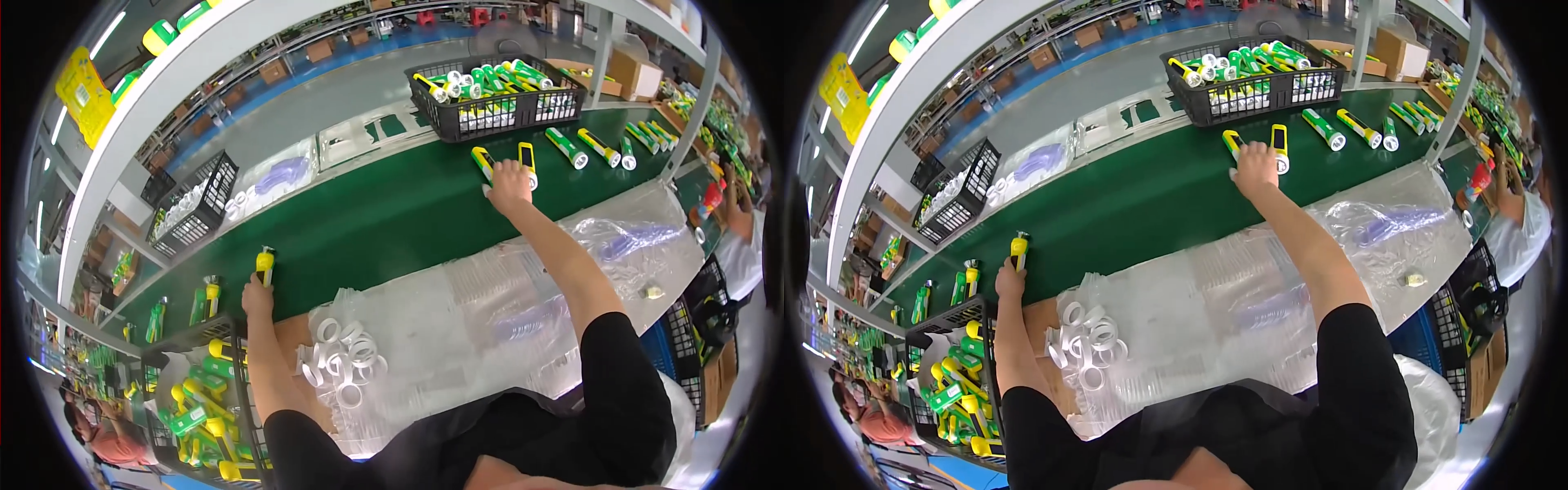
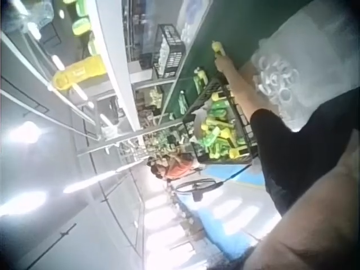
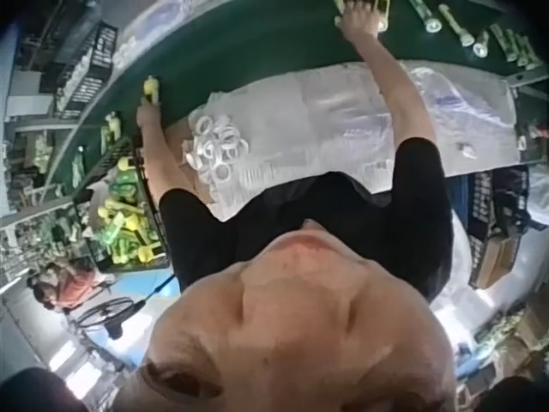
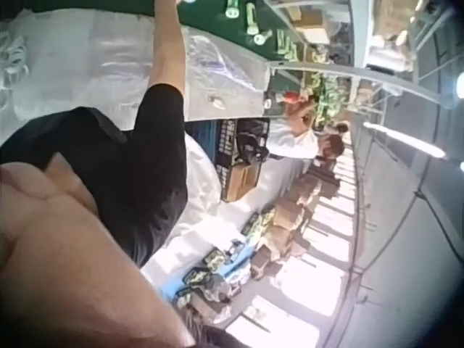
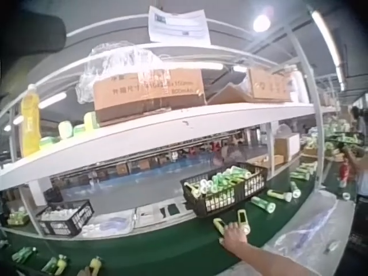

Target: Assembling flashlight components by attaching plastic rings to the lens housing on an assembly line.

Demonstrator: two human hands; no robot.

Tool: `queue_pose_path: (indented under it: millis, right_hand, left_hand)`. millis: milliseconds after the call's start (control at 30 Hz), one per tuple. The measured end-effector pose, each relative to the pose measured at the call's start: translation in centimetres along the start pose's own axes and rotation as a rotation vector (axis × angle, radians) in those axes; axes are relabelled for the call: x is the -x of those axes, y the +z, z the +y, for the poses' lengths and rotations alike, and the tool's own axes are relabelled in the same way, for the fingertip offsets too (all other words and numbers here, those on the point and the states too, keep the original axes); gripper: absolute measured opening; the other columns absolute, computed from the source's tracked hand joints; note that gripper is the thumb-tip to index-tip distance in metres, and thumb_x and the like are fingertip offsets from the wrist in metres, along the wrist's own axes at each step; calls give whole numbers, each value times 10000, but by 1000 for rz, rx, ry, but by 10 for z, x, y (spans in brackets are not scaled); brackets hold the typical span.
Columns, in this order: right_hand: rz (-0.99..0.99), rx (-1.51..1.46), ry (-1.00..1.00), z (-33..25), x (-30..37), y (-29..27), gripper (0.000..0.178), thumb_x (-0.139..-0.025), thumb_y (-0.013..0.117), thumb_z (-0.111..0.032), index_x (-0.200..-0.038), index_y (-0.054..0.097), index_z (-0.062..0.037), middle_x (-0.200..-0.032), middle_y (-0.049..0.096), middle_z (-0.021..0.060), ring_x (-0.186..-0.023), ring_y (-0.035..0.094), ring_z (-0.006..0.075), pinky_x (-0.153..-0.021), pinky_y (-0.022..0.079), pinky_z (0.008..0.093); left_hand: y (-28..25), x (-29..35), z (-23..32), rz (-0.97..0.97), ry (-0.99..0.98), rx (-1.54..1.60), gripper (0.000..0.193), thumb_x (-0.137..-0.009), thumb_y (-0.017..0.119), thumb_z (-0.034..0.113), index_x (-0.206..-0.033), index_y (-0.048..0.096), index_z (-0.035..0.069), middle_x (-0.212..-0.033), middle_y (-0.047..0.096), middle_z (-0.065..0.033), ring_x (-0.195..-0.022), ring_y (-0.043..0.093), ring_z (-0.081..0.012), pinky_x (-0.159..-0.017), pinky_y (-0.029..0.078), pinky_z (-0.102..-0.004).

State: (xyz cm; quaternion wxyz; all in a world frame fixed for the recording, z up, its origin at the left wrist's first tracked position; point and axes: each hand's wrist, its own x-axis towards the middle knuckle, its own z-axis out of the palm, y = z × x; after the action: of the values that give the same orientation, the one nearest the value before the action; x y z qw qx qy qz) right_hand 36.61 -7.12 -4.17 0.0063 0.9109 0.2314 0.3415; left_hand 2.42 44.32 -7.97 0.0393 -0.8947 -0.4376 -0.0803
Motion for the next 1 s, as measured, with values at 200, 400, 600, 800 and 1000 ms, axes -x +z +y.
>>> queue_pose_path:
  millis: [200, 400, 600, 800, 1000]
  right_hand:
    - [-207, -1068, -178, -65, 44, -62, 253, -895, 641, -278, -1010, 661, -54, -910, 649, 148, -902, 628, 321, -799, 510, 411]
    - [-363, -1780, 299, -98, 106, -168, 565, -840, 749, -400, -1160, 552, 21, -969, 653, 109, -881, 628, 167, -802, 518, 320]
    - [-533, -2100, 493, -52, 185, -224, 451, -869, 700, -296, -1170, 506, -22, -913, 620, 67, -862, 623, 154, -757, 510, 322]
    - [-992, -2177, 234, -49, 240, -252, 516, -855, 691, -278, -1258, 461, -53, -945, 592, 95, -812, 598, 193, -758, 499, 354]
    - [-925, -2088, 194, -50, 251, -261, 450, -943, 619, -325, -1243, 463, -28, -944, 600, 77, -811, 614, 152, -741, 517, 320]
  left_hand:
    - [-63, 78, 133, 66, 444, 878, 565, -834, 745, 262, -1285, 522, 6, -1036, 681, -205, -909, 687, -302, -782, 529, -372]
    - [-123, 255, 237, -178, 727, 1085, 528, -833, 752, 133, -1301, 533, 26, -954, 683, -93, -833, 666, -155, -750, 539, -286]
    - [-113, 288, 243, -178, 836, 1423, 451, -944, 628, 183, -1337, 487, 12, -1146, 641, -132, -1026, 635, -194, -870, 508, -324]
    - [-146, 317, 244, -826, 858, 1648, 396, -1007, 510, 277, -1296, 566, 11, -1132, 666, -131, -1055, 631, -216, -914, 488, -341]
    - [-140, 337, 227, -661, 752, 1603, 297, -1014, 491, 228, -1076, 663, -6, -943, 667, -76, -859, 608, -149, -805, 485, -294]
